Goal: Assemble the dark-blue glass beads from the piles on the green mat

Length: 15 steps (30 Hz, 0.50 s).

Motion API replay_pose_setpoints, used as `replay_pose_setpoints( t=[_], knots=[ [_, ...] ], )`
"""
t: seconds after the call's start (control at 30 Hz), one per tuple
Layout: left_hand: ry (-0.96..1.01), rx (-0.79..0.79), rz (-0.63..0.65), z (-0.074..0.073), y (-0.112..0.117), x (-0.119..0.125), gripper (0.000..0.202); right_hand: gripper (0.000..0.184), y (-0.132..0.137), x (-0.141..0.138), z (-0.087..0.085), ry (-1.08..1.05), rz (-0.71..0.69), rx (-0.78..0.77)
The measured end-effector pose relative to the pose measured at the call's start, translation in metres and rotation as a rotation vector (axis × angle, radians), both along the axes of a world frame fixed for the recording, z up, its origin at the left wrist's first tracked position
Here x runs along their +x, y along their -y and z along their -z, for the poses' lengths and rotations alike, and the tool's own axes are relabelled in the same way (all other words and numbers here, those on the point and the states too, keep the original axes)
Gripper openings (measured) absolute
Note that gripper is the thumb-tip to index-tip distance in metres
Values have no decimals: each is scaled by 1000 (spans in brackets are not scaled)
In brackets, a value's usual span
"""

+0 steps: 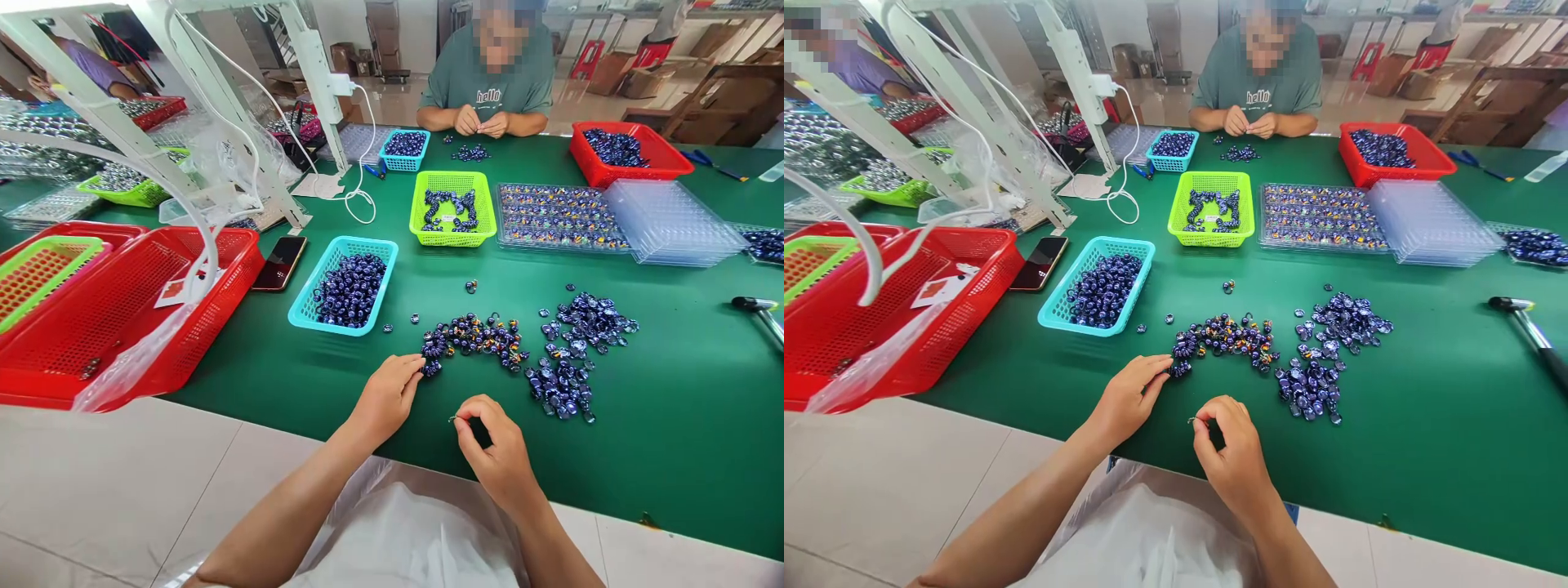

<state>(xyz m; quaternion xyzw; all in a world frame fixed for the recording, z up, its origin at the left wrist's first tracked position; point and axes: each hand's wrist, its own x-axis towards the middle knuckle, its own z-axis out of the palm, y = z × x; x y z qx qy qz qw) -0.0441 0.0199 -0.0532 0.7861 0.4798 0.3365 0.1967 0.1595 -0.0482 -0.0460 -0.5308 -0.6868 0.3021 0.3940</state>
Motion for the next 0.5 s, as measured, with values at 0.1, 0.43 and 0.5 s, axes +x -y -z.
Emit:
replay_pose_setpoints(
  t=[0.1, 0.43, 0.5],
  knots=[
    [170, -113, 20, -9, 8, 7, 25, 9, 1, -1, -2, -122, 67, -57],
    [846, -769, 94, -21, 29, 36, 29, 9, 7, -3, -8, -322, 114, 12],
    [875, -866, 113, -23, 25, 34, 26, 14, 7, 1, -11, -249, 64, 90]
  ],
)
